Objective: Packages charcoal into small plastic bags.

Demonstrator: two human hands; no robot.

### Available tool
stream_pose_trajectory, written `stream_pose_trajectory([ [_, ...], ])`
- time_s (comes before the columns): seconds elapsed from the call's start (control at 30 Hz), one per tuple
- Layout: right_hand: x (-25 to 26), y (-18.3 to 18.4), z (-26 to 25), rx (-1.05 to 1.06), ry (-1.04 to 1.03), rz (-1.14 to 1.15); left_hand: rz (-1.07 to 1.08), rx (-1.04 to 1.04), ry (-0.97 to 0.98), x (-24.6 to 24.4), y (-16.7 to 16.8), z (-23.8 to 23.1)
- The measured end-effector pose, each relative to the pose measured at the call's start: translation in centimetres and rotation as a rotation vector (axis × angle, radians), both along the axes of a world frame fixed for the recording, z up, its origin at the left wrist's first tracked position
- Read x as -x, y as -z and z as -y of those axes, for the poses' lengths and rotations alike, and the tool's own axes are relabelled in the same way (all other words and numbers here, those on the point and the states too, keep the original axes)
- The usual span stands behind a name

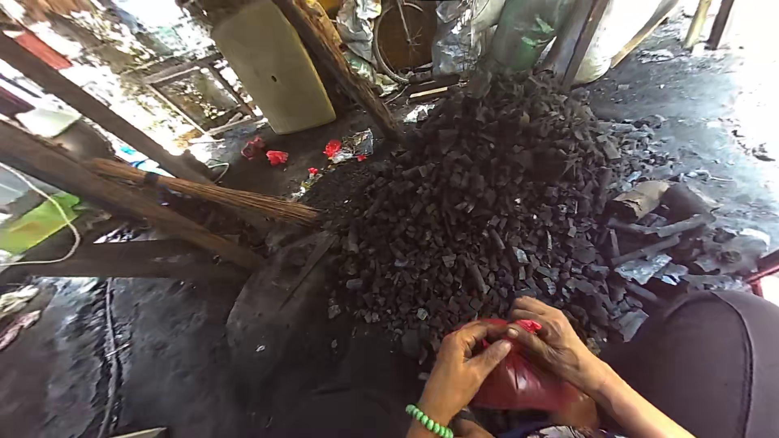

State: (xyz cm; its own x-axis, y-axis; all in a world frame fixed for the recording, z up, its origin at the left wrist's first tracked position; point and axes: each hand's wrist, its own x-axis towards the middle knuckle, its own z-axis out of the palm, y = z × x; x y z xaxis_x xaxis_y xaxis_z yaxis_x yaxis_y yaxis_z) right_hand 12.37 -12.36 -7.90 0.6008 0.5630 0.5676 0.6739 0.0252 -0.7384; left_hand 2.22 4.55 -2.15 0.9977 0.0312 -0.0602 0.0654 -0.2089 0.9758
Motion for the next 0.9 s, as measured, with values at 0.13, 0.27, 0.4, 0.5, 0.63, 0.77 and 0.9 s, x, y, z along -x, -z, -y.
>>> stream_pose_trajectory([
  [0.13, 1.2, 0.1, 1.0, -0.061, -0.212, -0.358, 0.013, 0.344, -0.093, -0.4, 0.6, 0.6],
  [0.27, 2.3, 1.6, 0.9, -0.03, 0.019, -0.013, -0.072, 0.124, -0.143, -0.8, 0.4, 0.2],
  [0.4, 2.6, 2.5, 0.7, 0.019, 0.036, 0.112, -0.039, -0.398, -0.14, -0.5, 0.4, 0.4],
  [0.5, 1.6, 2.7, 1.1, 0.04, -0.035, -0.024, 0.156, -0.52, -0.191, 0.0, 1.5, 1.2],
  [0.63, 0.5, 2.3, 1.8, 0.109, -0.068, -0.064, 0.256, -0.557, -0.181, -0.1, 2.8, 2.4],
  [0.77, 0.9, 3.3, 2.0, 0.082, -0.057, -0.046, -0.262, 0.271, -0.075, -0.4, 1.5, 1.8],
  [0.9, 1.3, 1.9, 1.9, 0.045, -0.042, -0.105, -0.365, 0.71, -0.172, 0.0, 1.3, 1.7],
])
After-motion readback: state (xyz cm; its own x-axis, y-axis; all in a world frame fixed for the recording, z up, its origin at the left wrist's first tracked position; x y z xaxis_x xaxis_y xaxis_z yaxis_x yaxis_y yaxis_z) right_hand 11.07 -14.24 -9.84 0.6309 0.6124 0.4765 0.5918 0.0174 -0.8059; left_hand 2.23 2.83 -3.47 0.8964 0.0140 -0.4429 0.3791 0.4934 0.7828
